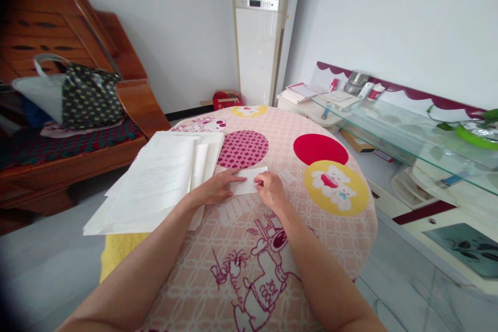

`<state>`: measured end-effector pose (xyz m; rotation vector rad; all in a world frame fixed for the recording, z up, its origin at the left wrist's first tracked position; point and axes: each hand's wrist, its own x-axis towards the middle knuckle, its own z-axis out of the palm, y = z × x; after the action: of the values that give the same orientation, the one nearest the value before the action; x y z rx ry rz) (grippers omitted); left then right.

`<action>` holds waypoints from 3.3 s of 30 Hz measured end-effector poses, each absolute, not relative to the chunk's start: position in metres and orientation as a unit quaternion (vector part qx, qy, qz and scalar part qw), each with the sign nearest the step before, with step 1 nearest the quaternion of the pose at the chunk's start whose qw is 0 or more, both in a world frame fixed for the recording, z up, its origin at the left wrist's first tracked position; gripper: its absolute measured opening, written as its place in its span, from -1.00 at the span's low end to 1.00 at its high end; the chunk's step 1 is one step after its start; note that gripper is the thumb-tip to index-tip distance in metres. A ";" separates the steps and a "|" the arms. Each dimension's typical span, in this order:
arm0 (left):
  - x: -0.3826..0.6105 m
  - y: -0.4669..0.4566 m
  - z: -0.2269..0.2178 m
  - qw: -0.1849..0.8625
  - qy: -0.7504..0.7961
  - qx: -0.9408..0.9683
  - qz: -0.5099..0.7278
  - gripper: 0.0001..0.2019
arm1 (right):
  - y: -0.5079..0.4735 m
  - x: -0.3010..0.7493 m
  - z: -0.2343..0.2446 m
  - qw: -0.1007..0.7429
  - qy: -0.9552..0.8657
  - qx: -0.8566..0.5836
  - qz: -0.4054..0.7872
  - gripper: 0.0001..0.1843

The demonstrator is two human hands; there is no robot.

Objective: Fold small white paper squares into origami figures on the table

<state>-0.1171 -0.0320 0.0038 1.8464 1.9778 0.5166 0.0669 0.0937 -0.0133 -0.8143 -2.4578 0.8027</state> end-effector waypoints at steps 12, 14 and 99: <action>-0.104 -0.025 -0.006 0.121 0.720 0.631 0.262 -0.65 | 0.075 0.059 -0.009 0.179 -0.907 -0.334 0.183 -0.85; -0.100 -0.023 -0.009 0.114 0.724 0.628 0.263 -0.63 | 0.075 0.059 -0.008 0.171 -0.909 -0.334 0.180 -0.83; -0.103 -0.022 0.002 0.126 0.804 0.495 0.304 -0.55 | 0.086 0.055 -0.017 0.247 -0.791 -0.374 0.417 -0.92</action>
<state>-0.1032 -0.0219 0.0015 1.4423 2.3422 0.8855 0.0553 0.0855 -0.0170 -1.0209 -2.1561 1.1371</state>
